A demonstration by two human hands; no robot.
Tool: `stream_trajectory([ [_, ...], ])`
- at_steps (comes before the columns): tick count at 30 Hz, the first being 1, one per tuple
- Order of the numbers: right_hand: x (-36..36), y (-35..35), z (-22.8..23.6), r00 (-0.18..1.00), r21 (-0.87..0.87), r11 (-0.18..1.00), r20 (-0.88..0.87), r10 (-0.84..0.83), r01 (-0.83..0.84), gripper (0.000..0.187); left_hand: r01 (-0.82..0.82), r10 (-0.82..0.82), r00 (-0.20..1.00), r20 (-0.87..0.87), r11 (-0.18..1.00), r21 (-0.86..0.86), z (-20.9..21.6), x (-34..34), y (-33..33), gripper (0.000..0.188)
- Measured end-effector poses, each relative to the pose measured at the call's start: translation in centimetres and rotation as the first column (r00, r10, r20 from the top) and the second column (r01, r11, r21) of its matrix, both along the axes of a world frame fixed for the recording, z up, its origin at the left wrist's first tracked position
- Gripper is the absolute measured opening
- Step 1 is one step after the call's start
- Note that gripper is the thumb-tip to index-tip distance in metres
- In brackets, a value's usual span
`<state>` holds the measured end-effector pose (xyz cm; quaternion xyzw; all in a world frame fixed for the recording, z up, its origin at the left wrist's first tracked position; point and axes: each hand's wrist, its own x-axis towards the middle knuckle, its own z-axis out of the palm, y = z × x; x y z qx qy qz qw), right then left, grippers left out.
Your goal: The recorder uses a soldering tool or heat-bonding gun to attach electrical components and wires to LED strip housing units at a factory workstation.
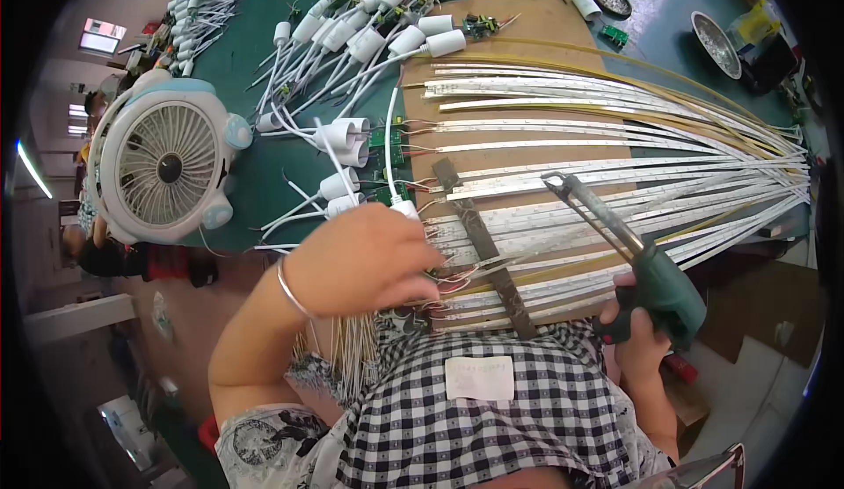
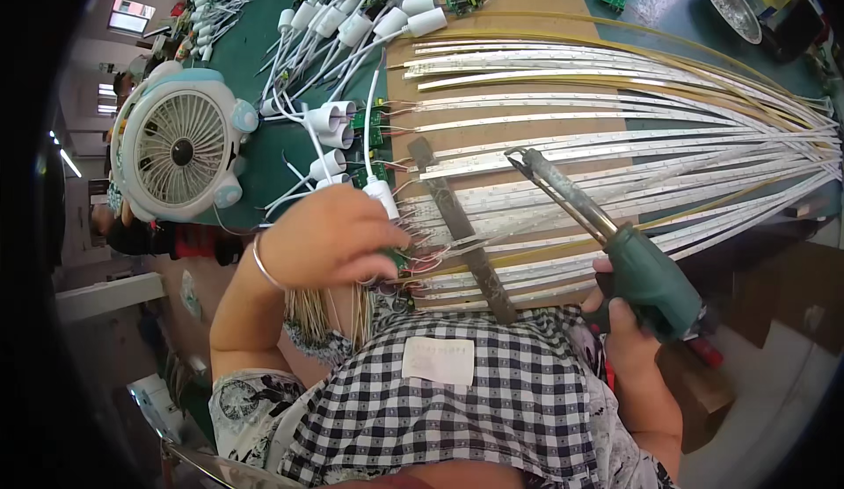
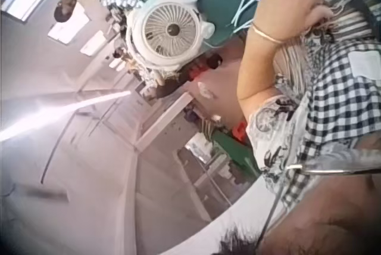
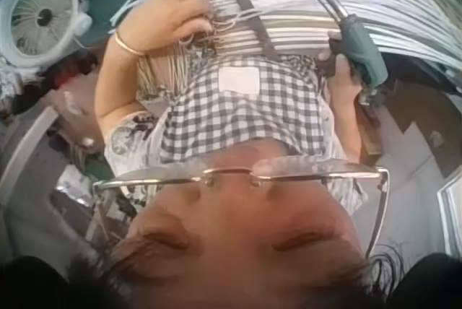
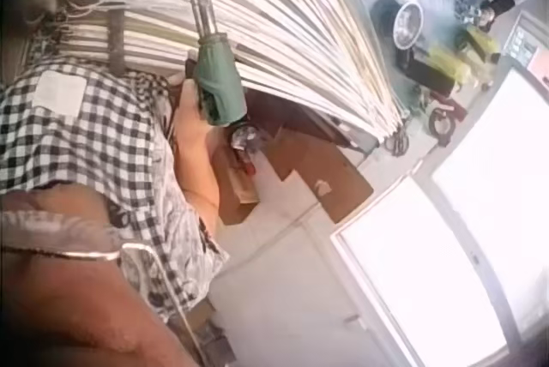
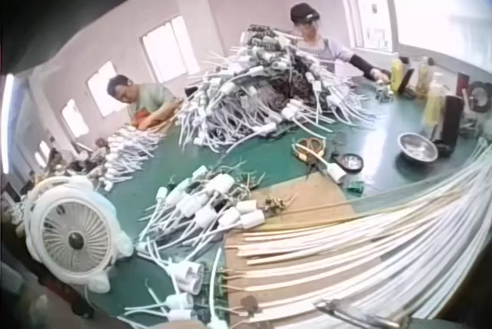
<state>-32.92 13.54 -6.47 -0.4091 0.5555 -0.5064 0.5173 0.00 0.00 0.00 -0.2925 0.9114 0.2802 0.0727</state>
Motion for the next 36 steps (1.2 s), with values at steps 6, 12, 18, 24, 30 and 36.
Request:
stream_trajectory([
  [6,-0.3,0.9,-0.3,0.999,-0.02,0.999,-0.027,0.029,-0.03,0.047,-0.091,0.074,0.995,-0.067,0.948,-0.306,-1.7,2.8,-3.7,0.025],
  [12,0.4,-0.7,-0.2,1.0,-0.072,0.997,0.005,-0.03,0.03,0.047,-0.045,0.002,0.995,-0.1,0.901,-0.432,-3.8,2.4,-3.8,0.029],
  [18,-0.3,-1.2,-0.8,0.991,-0.152,0.981,0.071,-0.114,0.124,0.045,-0.156,0.147,0.964,0.223,0.987,0.027,3.4,2.5,-1.5,0.029],
  [24,-0.3,-2.1,0.6,0.989,-0.084,0.987,0.064,-0.135,0.14,0.051,-0.16,0.192,0.981,0.019,0.863,-0.48,1.7,1.0,-7.6,0.027],
  [30,-0.4,-1.3,0.1,0.974,-0.155,0.964,0.111,-0.199,0.215,0.052,-0.26,0.243,0.96,-0.137,0.601,-0.755,-6.9,-2.1,-18.7,0.032],
  [36,0.0,-2.1,0.0,0.976,-0.144,0.966,0.075,-0.206,0.215,0.054,-0.33,0.296,0.941,-0.165,0.687,-0.648,-2.3,-0.4,-15.7,0.039],
])
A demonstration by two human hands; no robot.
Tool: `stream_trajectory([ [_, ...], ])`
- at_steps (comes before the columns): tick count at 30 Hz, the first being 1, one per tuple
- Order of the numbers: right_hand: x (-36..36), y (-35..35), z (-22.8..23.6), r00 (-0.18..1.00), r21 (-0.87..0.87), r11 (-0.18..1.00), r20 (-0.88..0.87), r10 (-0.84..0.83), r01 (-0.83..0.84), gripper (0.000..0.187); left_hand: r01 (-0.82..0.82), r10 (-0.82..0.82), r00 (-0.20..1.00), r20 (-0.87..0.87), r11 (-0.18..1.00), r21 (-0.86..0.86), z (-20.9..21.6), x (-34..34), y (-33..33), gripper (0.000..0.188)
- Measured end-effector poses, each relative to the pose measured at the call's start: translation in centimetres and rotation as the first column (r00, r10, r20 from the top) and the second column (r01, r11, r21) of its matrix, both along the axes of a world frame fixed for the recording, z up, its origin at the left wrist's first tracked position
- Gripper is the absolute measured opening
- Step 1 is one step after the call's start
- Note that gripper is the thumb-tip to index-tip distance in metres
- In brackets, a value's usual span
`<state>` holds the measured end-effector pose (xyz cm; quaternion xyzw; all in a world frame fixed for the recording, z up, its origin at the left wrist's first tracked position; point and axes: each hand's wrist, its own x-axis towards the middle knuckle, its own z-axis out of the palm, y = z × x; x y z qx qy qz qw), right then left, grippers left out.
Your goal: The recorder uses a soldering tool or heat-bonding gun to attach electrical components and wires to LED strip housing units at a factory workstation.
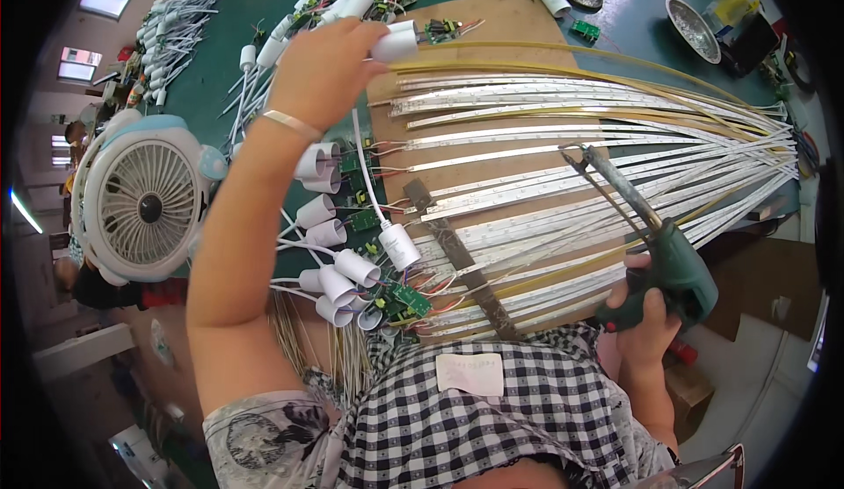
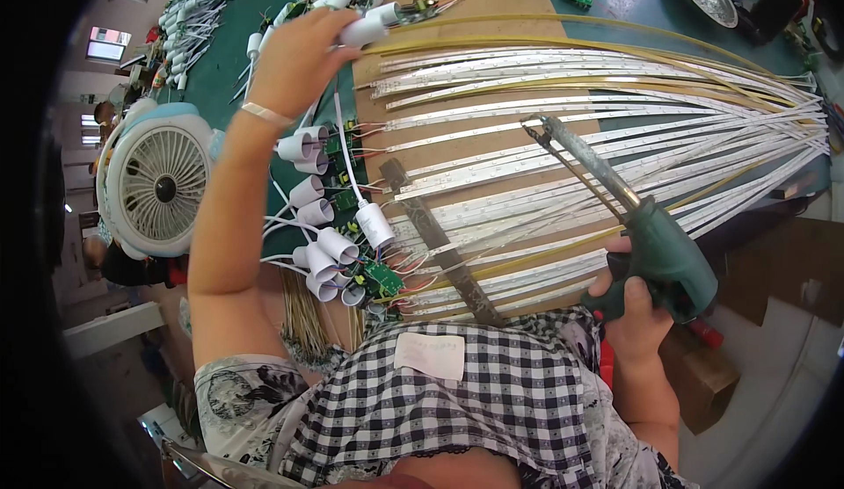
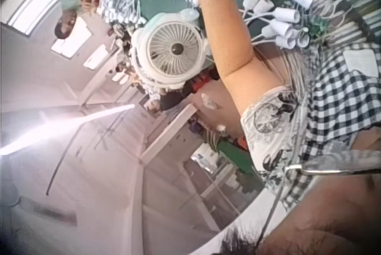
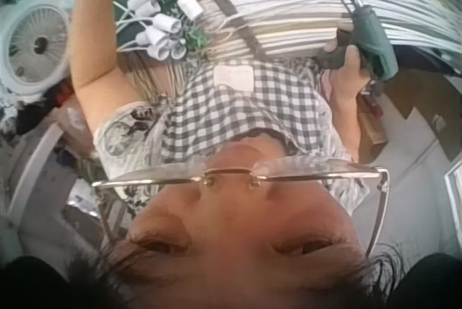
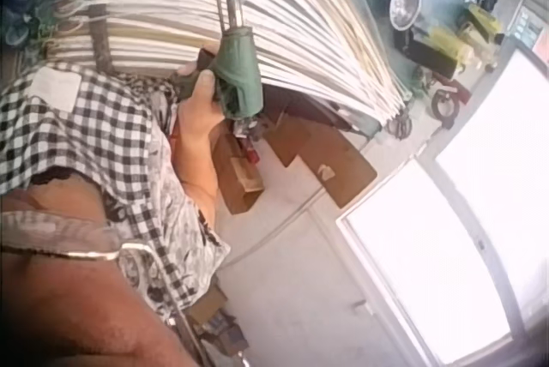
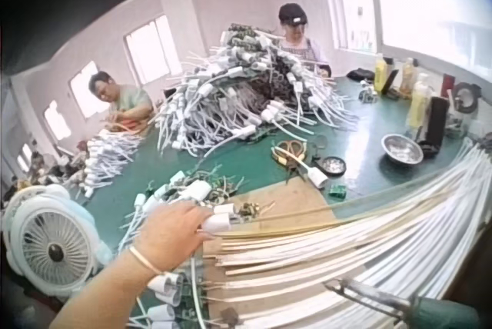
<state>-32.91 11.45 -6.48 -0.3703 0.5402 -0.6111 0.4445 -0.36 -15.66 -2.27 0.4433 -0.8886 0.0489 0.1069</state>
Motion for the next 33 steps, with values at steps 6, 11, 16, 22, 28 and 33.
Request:
stream_trajectory([
  [6,0.1,-0.9,-0.6,0.999,0.0,1.0,0.029,-0.017,0.017,0.056,0.09,-0.136,0.979,0.153,0.957,0.275,5.1,5.1,8.6,0.035],
  [11,0.6,-1.3,-0.4,0.999,0.014,1.0,0.038,0.016,-0.016,0.056,-0.084,0.008,0.985,0.17,0.894,0.441,3.5,8.1,12.6,0.041],
  [16,0.2,-1.0,-0.3,0.997,0.013,0.999,0.056,0.045,-0.046,0.055,0.055,0.003,0.987,-0.163,0.935,0.35,3.2,5.1,11.7,0.032],
  [22,0.6,-0.4,-0.4,0.997,0.04,0.998,0.046,0.055,-0.056,0.054,-0.04,0.065,0.997,-0.034,0.876,0.481,-0.3,0.1,10.2,0.009],
  [28,0.8,-0.4,0.0,0.991,0.095,0.99,0.086,0.1,-0.109,0.048,-0.046,0.09,0.992,-0.087,0.908,0.417,-1.9,-0.2,10.6,0.006],
  [33,1.1,-1.0,0.3,0.986,0.138,0.978,0.072,0.15,-0.159,0.048,-0.038,0.137,0.978,-0.159,0.861,0.507,-1.4,0.2,11.3,0.005],
])
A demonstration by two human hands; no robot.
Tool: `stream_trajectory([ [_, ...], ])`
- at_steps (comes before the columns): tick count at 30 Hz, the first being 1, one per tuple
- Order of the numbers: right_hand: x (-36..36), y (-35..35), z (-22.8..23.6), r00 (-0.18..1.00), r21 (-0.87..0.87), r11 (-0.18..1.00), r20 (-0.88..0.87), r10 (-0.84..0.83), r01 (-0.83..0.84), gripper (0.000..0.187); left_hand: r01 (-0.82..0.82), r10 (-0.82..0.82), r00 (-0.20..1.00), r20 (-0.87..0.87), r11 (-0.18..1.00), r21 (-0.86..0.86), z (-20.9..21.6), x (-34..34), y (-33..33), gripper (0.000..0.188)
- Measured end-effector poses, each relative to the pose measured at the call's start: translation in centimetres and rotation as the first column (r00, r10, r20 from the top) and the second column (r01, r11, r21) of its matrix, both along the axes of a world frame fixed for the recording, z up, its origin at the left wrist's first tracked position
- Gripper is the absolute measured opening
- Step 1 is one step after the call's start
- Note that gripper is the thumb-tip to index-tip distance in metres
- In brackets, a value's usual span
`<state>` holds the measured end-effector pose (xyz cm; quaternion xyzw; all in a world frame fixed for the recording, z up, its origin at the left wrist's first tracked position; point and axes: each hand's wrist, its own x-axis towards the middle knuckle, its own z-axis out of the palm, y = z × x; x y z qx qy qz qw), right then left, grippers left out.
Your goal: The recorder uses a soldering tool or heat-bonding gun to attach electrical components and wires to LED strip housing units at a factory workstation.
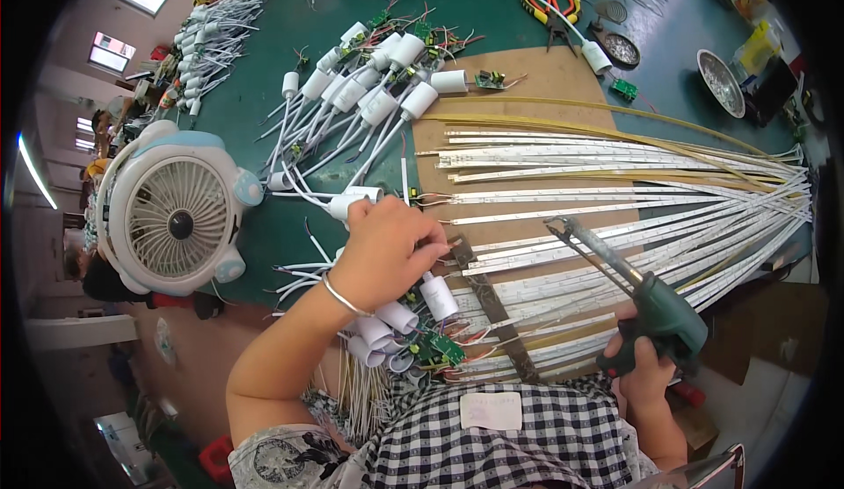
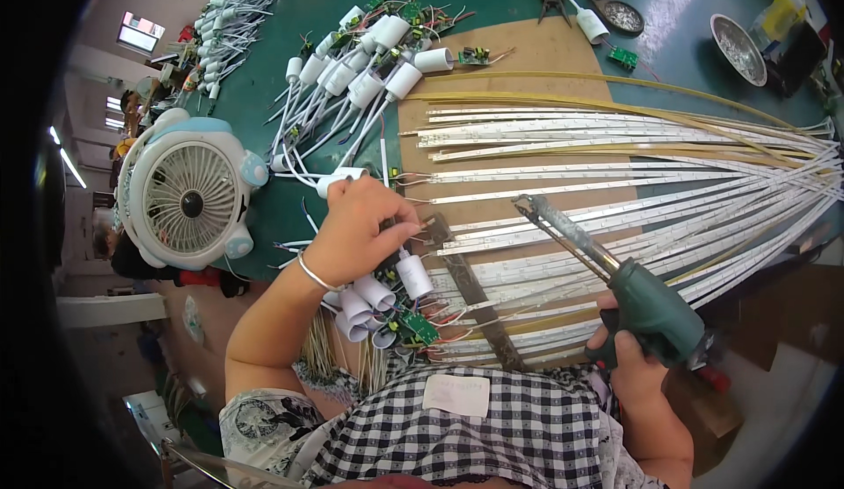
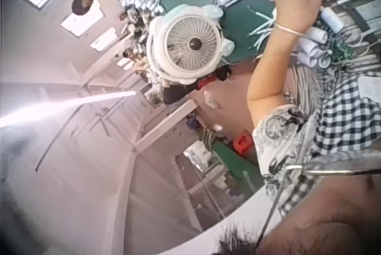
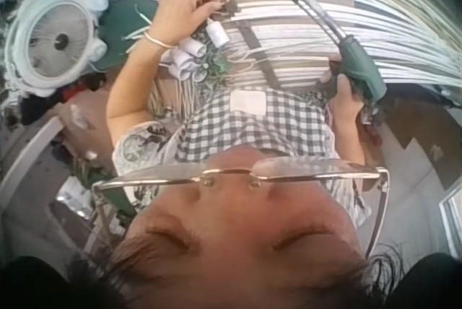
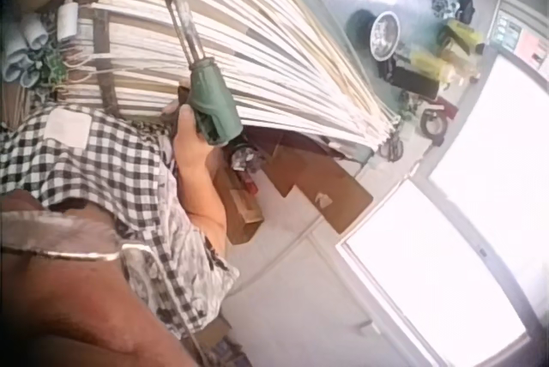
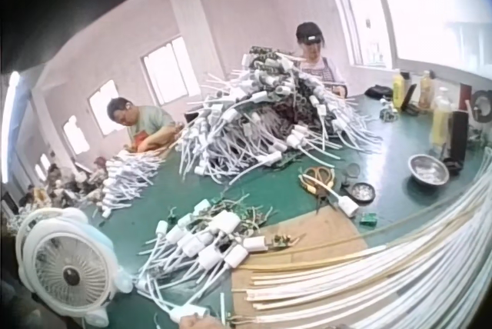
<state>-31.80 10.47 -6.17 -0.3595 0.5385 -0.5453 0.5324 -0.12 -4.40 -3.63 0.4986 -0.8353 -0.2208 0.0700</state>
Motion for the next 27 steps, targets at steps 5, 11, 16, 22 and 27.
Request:
stream_trajectory([
  [5,0.4,-0.2,0.4,0.998,0.053,0.997,0.024,0.053,-0.054,0.046,-0.045,0.053,0.993,-0.103,0.996,0.074,0.2,0.0,0.7,0.004],
  [11,1.3,-0.5,1.3,0.987,0.068,0.985,-0.013,0.157,-0.156,0.039,0.015,-0.016,0.999,-0.046,1.0,-0.022,-0.1,-1.0,1.5,0.005],
  [16,1.4,-0.1,1.2,0.954,0.149,0.959,-0.147,0.262,-0.241,0.047,0.043,-0.066,0.995,-0.077,0.963,-0.267,-0.9,-1.4,2.5,0.009],
  [22,0.7,0.1,1.0,0.861,0.126,0.907,-0.287,0.421,-0.402,0.032,0.047,-0.087,0.99,-0.11,0.944,-0.327,-0.9,-1.4,3.5,0.012],
  [27,0.9,-0.6,2.0,0.757,0.079,0.872,-0.464,0.461,-0.483,0.028,0.067,-0.106,0.99,-0.096,0.938,-0.34,-0.6,-1.5,3.5,0.014],
])
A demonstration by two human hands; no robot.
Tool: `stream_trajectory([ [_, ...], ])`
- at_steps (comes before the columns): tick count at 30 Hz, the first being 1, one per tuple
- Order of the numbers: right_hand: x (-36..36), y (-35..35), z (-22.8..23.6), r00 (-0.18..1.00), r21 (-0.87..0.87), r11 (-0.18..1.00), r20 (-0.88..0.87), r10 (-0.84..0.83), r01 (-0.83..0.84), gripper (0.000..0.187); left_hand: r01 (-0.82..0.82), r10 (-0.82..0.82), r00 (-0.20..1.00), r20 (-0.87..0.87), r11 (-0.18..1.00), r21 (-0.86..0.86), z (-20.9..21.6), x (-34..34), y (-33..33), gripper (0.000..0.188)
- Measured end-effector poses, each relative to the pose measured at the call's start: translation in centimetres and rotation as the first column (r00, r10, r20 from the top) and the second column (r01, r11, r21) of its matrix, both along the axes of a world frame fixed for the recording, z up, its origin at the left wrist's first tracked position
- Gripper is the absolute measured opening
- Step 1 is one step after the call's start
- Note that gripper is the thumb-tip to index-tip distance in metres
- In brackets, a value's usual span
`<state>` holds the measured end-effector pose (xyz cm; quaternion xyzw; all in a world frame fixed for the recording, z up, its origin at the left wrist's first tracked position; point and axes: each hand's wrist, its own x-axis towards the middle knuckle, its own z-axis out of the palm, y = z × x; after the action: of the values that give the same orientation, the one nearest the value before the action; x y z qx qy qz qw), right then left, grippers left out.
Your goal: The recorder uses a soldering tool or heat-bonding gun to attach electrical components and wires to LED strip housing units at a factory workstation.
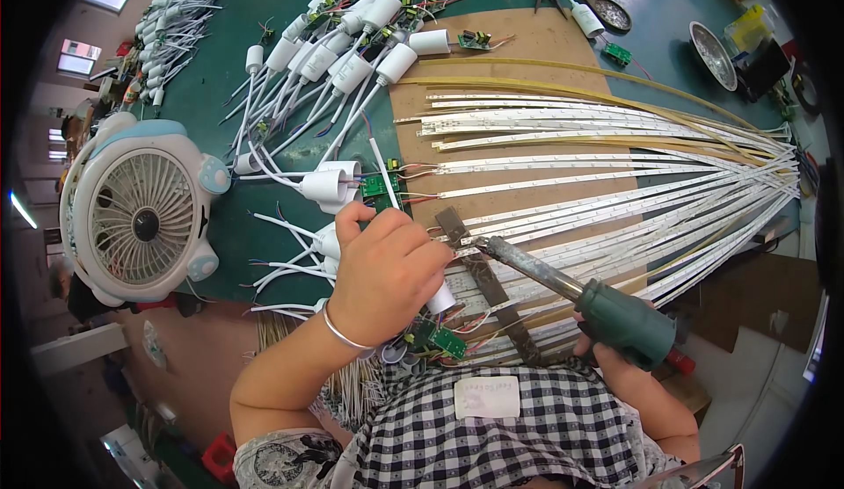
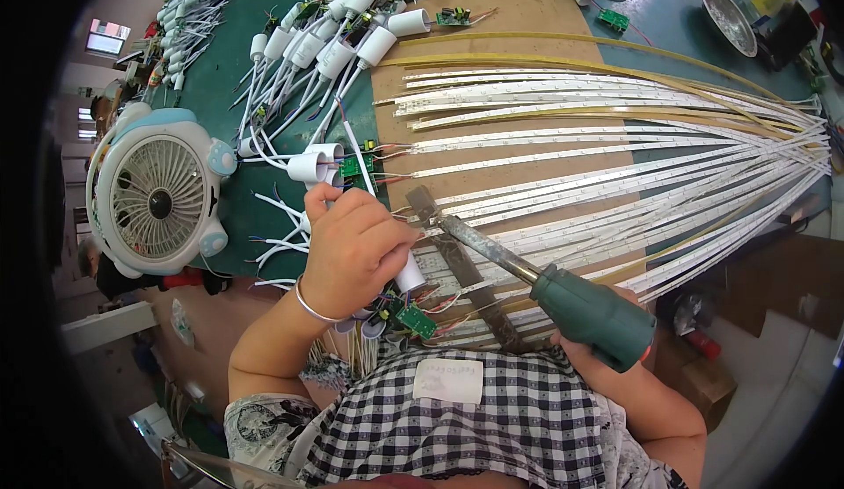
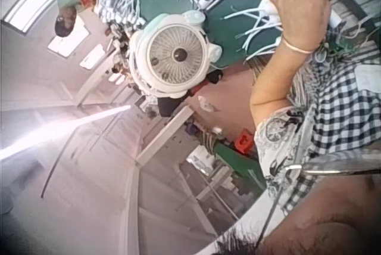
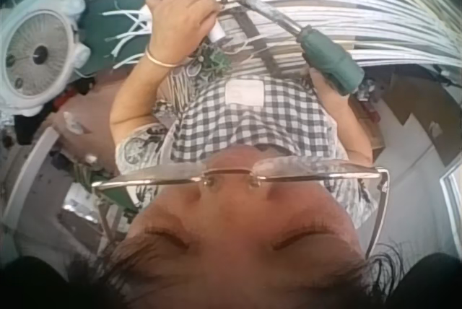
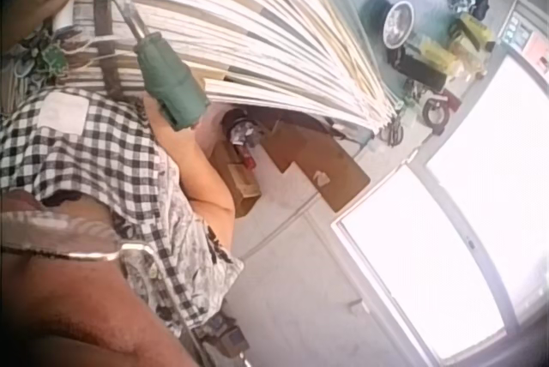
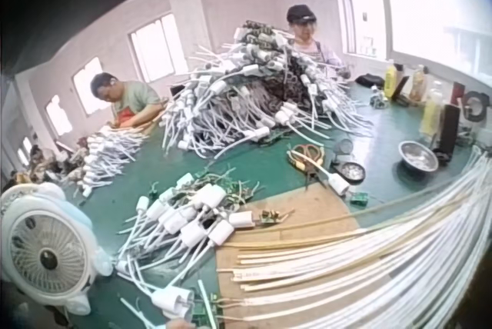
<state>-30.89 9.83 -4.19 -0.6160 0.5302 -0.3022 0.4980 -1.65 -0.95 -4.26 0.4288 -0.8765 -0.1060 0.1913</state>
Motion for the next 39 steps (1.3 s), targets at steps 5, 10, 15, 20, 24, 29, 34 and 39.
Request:
stream_trajectory([
  [5,0.2,0.4,-0.1,0.996,0.031,0.999,0.072,-0.045,0.043,0.029,0.027,-0.026,0.999,0.037,0.999,-0.019,0.2,0.0,0.2,0.016],
  [10,0.3,0.4,0.1,0.995,0.091,0.993,0.059,-0.086,0.08,0.032,0.042,-0.04,0.997,0.067,0.999,-0.031,0.0,0.1,0.1,0.017],
  [15,0.1,0.9,-0.4,0.996,0.121,0.989,-0.012,-0.089,0.09,0.036,0.049,-0.046,0.996,0.074,0.998,-0.045,-0.2,0.0,0.0,0.016],
  [20,0.4,1.1,-0.3,0.992,0.182,0.976,-0.067,-0.107,0.118,0.038,0.058,-0.052,0.994,0.094,0.997,-0.055,-0.3,0.0,0.0,0.016],
  [24,0.9,1.0,-0.2,0.978,0.261,0.945,0.016,-0.207,0.196,0.039,0.058,-0.052,0.994,0.101,0.997,-0.055,-0.4,0.0,0.0,0.015],
  [29,1.2,1.1,-0.4,0.96,0.334,0.912,0.061,-0.272,0.237,0.04,0.055,-0.049,0.994,0.1,0.997,-0.049,-0.5,0.1,-0.1,0.014],
  [34,1.2,1.2,-0.5,0.963,0.322,0.918,0.062,-0.263,0.23,0.039,0.051,-0.047,0.994,0.096,0.998,-0.04,-0.5,0.1,-0.1,0.014],
  [39,1.3,0.9,-0.4,0.975,0.299,0.933,0.032,-0.219,0.2,0.037,0.048,-0.045,0.995,0.084,0.998,-0.03,-0.5,0.1,-0.1,0.015],
])
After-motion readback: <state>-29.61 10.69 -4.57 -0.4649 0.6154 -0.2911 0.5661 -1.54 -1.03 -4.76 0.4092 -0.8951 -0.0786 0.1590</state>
